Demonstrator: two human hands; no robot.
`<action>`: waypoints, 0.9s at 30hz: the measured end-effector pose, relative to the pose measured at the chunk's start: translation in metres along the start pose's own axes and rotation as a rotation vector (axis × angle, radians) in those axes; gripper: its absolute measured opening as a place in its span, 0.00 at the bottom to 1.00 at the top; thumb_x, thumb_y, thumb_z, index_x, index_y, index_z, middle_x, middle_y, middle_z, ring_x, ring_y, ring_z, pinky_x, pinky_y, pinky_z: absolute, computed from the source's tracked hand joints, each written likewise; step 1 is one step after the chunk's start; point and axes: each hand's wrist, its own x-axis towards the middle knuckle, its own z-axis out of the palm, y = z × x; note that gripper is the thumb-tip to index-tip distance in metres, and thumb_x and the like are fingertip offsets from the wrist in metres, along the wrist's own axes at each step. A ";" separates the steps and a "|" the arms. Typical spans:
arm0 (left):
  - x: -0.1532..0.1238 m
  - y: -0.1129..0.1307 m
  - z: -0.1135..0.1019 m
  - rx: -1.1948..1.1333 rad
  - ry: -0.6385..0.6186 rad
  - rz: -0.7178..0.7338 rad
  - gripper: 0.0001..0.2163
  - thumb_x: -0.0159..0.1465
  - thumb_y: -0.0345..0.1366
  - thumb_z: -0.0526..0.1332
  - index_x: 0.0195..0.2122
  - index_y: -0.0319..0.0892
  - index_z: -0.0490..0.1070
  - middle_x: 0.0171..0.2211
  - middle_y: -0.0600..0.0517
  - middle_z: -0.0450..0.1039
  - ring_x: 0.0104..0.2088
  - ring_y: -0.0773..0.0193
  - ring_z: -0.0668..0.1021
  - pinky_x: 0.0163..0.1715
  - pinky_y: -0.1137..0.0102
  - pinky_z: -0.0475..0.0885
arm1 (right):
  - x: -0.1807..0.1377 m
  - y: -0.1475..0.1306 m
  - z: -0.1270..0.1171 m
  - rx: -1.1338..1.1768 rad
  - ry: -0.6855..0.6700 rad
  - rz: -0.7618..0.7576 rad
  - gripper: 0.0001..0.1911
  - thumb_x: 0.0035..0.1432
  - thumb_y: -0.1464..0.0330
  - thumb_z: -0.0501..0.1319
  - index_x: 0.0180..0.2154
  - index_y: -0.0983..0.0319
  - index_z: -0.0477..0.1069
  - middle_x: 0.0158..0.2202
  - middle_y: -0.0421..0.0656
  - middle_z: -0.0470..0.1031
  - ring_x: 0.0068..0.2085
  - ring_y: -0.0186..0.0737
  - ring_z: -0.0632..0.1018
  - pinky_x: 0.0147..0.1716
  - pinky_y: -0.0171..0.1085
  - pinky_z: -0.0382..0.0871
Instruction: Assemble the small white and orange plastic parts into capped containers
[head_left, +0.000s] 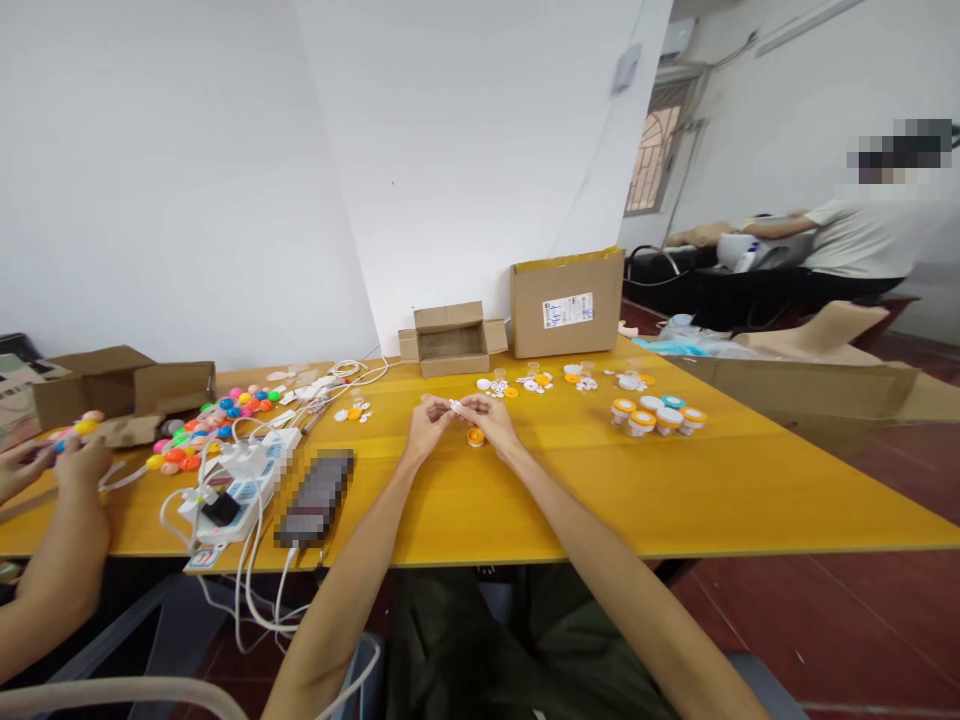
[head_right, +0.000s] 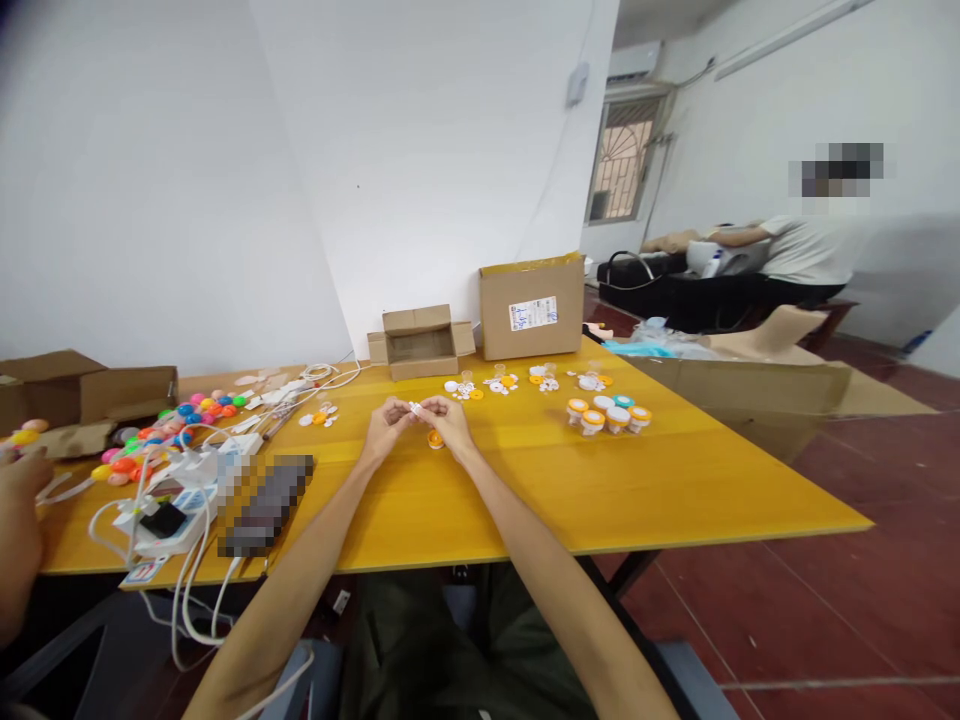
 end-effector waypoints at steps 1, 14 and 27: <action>0.000 0.000 0.000 -0.002 -0.006 0.004 0.11 0.49 0.40 0.73 0.27 0.41 0.73 0.28 0.53 0.77 0.31 0.63 0.80 0.39 0.66 0.75 | 0.000 0.001 0.000 -0.006 0.003 0.004 0.19 0.37 0.54 0.73 0.26 0.59 0.74 0.24 0.41 0.77 0.28 0.39 0.77 0.27 0.35 0.69; 0.001 -0.003 -0.001 -0.015 0.000 0.005 0.15 0.50 0.46 0.72 0.25 0.41 0.73 0.25 0.54 0.75 0.29 0.63 0.78 0.35 0.67 0.75 | 0.004 0.007 -0.004 -0.018 -0.048 -0.007 0.17 0.38 0.56 0.72 0.28 0.59 0.75 0.27 0.42 0.78 0.31 0.40 0.78 0.31 0.37 0.72; 0.002 -0.006 -0.002 -0.017 -0.006 -0.004 0.14 0.50 0.44 0.72 0.25 0.41 0.73 0.25 0.53 0.75 0.30 0.63 0.78 0.37 0.67 0.74 | 0.007 0.012 -0.006 -0.071 -0.084 -0.039 0.15 0.42 0.57 0.71 0.30 0.60 0.77 0.29 0.42 0.80 0.33 0.41 0.79 0.37 0.39 0.74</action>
